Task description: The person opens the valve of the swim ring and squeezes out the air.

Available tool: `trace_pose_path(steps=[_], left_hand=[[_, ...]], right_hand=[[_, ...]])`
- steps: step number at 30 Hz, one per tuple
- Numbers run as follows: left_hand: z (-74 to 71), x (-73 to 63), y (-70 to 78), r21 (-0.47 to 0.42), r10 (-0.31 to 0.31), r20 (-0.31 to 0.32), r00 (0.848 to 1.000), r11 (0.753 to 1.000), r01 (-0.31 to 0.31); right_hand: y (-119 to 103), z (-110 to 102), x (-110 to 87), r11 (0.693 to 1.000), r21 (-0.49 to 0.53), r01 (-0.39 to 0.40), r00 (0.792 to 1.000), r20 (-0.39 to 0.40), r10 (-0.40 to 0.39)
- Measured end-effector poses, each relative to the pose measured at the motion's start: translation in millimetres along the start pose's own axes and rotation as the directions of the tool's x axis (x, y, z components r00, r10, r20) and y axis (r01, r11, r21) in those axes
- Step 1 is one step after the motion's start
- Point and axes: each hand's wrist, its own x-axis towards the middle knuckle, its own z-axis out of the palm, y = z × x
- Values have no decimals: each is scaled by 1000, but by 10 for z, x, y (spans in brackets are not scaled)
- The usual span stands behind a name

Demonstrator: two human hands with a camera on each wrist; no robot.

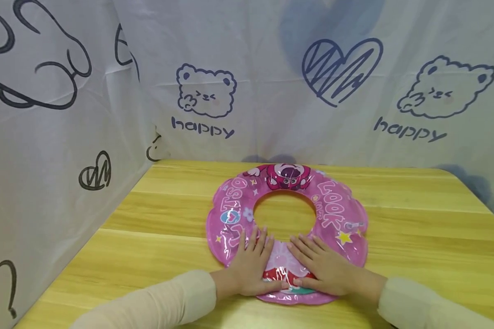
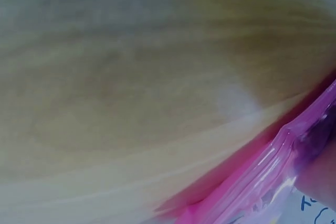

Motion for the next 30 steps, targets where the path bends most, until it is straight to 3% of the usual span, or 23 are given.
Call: trace_pose_path(steps=[9,15,19,22,25,27,30], left_hand=[[-38,16,-42,22,5,15,1000,1000,-5],[-40,19,-61,-60,18,13,1000,998,-17],[-74,15,-98,-85,44,27,999,996,-41],[-123,14,-172,8,122,19,992,992,-122],[-135,16,-308,142,204,-6,979,969,-201],[-118,18,-418,211,226,-33,974,954,-214],[-91,25,-550,218,207,-74,976,958,-186]], right_hand=[[6,-23,65,997,54,-47,997,68,43],[-2,-63,78,990,111,-92,988,136,77],[-15,-67,77,992,94,-80,988,136,67],[-28,-63,75,991,103,-82,988,136,68],[-35,-54,69,988,122,-93,987,139,76],[-36,-48,63,986,133,-104,986,145,85],[-25,-33,49,984,135,-115,984,151,94]])
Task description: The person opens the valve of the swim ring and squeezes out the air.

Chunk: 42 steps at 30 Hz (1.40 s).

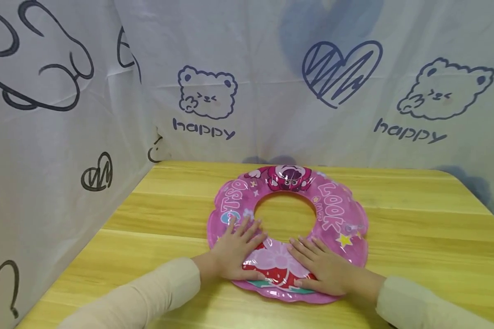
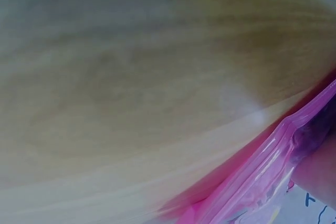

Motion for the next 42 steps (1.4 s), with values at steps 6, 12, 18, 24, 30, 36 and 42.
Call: trace_pose_path(steps=[6,12,18,24,30,36,42], left_hand=[[38,-10,-89,-109,-22,41,999,994,27],[10,13,-90,-148,-27,133,991,988,46],[-27,47,-82,-167,-39,214,976,983,76],[-29,83,-99,-196,-40,249,968,977,90],[-64,117,-116,-235,-40,286,957,966,111],[-100,122,-136,-277,-41,310,950,952,132],[-106,127,-161,-327,-46,303,952,933,149]], right_hand=[[7,28,1,998,-48,29,999,-40,-30],[8,43,9,995,-85,51,995,-78,-58],[20,37,10,989,-124,83,991,-96,-95],[2,-4,6,993,-88,73,994,-77,-80],[-10,-39,8,998,-53,45,998,-44,-47],[-20,-38,15,998,-54,38,999,-36,-40],[21,-1,26,999,-37,22,1000,-20,-22]])
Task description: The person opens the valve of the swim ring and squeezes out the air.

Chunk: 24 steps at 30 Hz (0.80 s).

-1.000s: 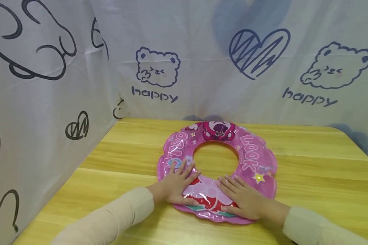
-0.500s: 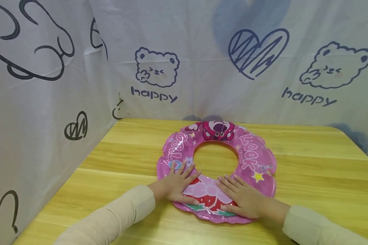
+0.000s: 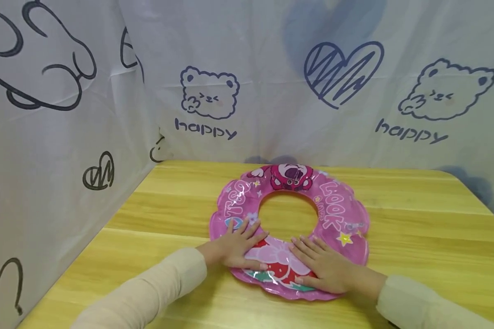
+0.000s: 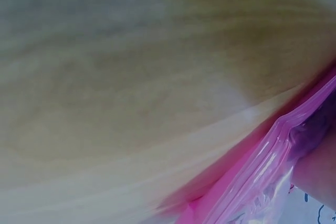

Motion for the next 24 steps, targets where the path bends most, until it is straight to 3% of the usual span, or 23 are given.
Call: trace_pose_path(steps=[5,8,11,14,19,24], left_hand=[[-52,11,7,-81,-18,-104,994,997,10],[-81,53,4,4,-9,-183,983,1000,10],[-73,98,-39,97,14,-277,961,995,13],[-32,139,-101,124,-24,-352,936,990,72],[64,196,-174,62,-148,-382,912,981,186],[133,251,-204,32,-174,-375,911,979,201]], right_hand=[[-6,4,7,1000,12,-16,1000,11,16],[-9,12,1,1000,18,-23,1000,19,23],[-15,21,-8,999,35,-31,999,40,30],[-17,31,-11,999,42,-34,998,49,32],[-10,33,0,999,27,-30,999,34,30],[4,19,4,1000,-2,-7,1000,4,7]])
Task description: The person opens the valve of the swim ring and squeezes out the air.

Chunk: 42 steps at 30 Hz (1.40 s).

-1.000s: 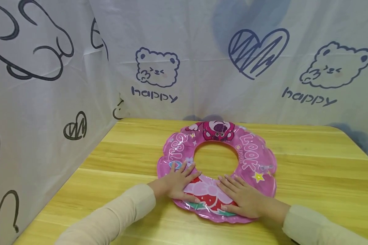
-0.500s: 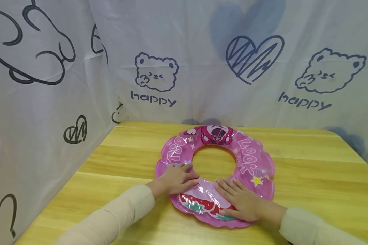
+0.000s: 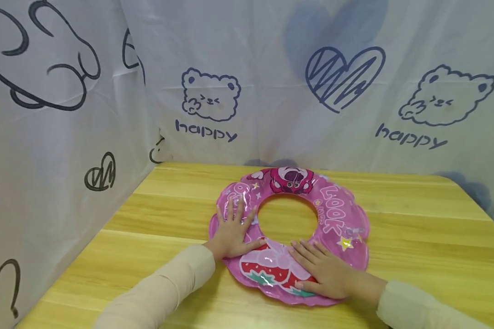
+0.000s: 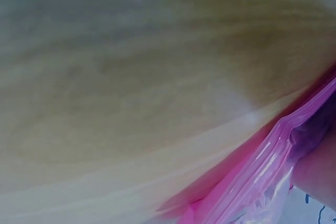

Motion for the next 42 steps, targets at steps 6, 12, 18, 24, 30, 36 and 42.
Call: trace_pose_path(steps=[6,12,18,24,30,36,42], left_hand=[[0,16,10,3,-20,66,998,1000,20],[-24,43,11,-5,-27,137,990,1000,28],[-31,89,12,-12,-46,190,981,999,49],[-13,120,3,-13,-69,230,971,997,74],[-63,133,-1,-47,-72,264,962,995,88],[-165,165,16,-74,-75,322,944,992,104],[-164,158,-4,-88,-67,322,944,991,100]], right_hand=[[-2,-2,5,1000,-9,8,1000,-2,-8],[-14,-12,11,1000,-4,-10,1000,23,11],[-28,-37,3,999,16,-29,999,32,29],[-28,-39,4,1000,18,-25,999,33,24],[-33,-53,-7,1000,14,-10,1000,22,9],[-42,-73,-28,1000,23,-9,1000,29,8],[-34,-55,-25,999,33,-13,999,30,12]])
